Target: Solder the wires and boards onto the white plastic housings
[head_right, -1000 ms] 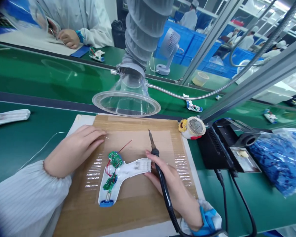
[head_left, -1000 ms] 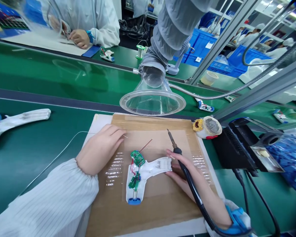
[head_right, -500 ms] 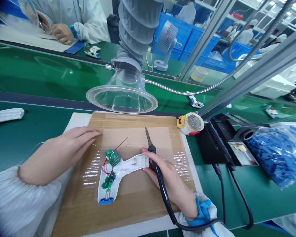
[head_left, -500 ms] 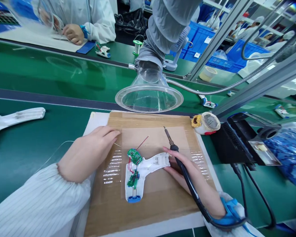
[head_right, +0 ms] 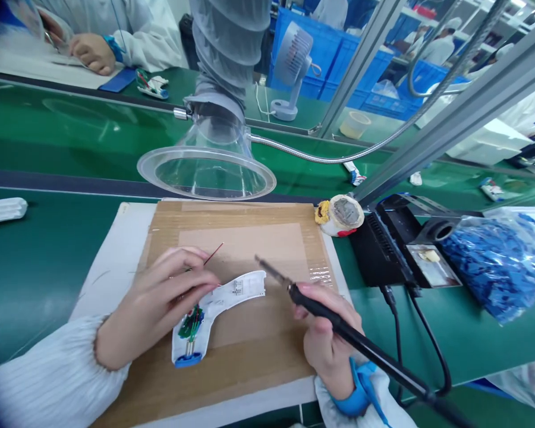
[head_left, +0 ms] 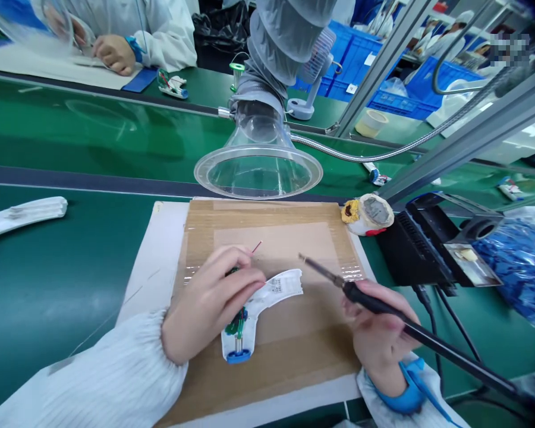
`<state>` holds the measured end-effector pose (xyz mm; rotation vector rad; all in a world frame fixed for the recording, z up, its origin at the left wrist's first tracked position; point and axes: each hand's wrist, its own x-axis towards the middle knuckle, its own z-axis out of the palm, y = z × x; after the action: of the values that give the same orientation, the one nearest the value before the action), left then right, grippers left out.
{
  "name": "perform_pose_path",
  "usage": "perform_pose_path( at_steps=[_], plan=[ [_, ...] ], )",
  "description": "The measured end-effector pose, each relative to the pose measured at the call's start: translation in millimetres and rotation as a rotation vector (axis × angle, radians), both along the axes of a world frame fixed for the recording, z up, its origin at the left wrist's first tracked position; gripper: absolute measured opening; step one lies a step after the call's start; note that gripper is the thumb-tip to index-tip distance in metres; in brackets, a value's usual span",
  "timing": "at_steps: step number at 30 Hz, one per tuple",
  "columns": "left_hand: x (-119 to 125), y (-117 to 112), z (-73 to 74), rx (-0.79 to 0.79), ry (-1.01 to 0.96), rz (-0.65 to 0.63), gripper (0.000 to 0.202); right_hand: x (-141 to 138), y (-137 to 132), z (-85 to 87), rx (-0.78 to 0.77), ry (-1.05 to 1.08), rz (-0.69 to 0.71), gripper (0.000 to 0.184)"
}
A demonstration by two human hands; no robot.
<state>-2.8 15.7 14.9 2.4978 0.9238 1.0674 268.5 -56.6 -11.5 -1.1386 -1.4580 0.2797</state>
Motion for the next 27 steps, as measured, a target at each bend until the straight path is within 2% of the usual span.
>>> perform_pose_path(
  at_steps=[2, 7, 15, 20, 24, 27],
  plan=[
    [4, -3, -7.6, -0.003, 0.025, -0.02, 0.016, -1, -6, -0.1, 0.055, 0.062, 0.0, 0.038],
    [-1, -3, -16.2, -0.02, 0.052, -0.024, 0.017, -4, -14, -0.7, -0.076, -0.08, 0.125, 0.024],
    [3, -3, -15.2, -0.032, 0.07, -0.029, 0.016, -8, -8, 4.4, -0.093, -0.17, 0.155, 0.024],
    [4, -4, -15.6, -0.044, 0.07, -0.024, 0.016, -13, -3, 16.0, -0.053, -0.23, 0.151, 0.028],
    [6, -5, -13.6, -0.043, 0.056, -0.01, 0.016, -14, 0, 23.1, -0.004, -0.299, 0.246, 0.023],
    [8, -6, -12.3, -0.038, 0.046, 0.053, 0.016, -10, -3, 18.1, 0.008, -0.287, 0.279, 0.022]
  ],
)
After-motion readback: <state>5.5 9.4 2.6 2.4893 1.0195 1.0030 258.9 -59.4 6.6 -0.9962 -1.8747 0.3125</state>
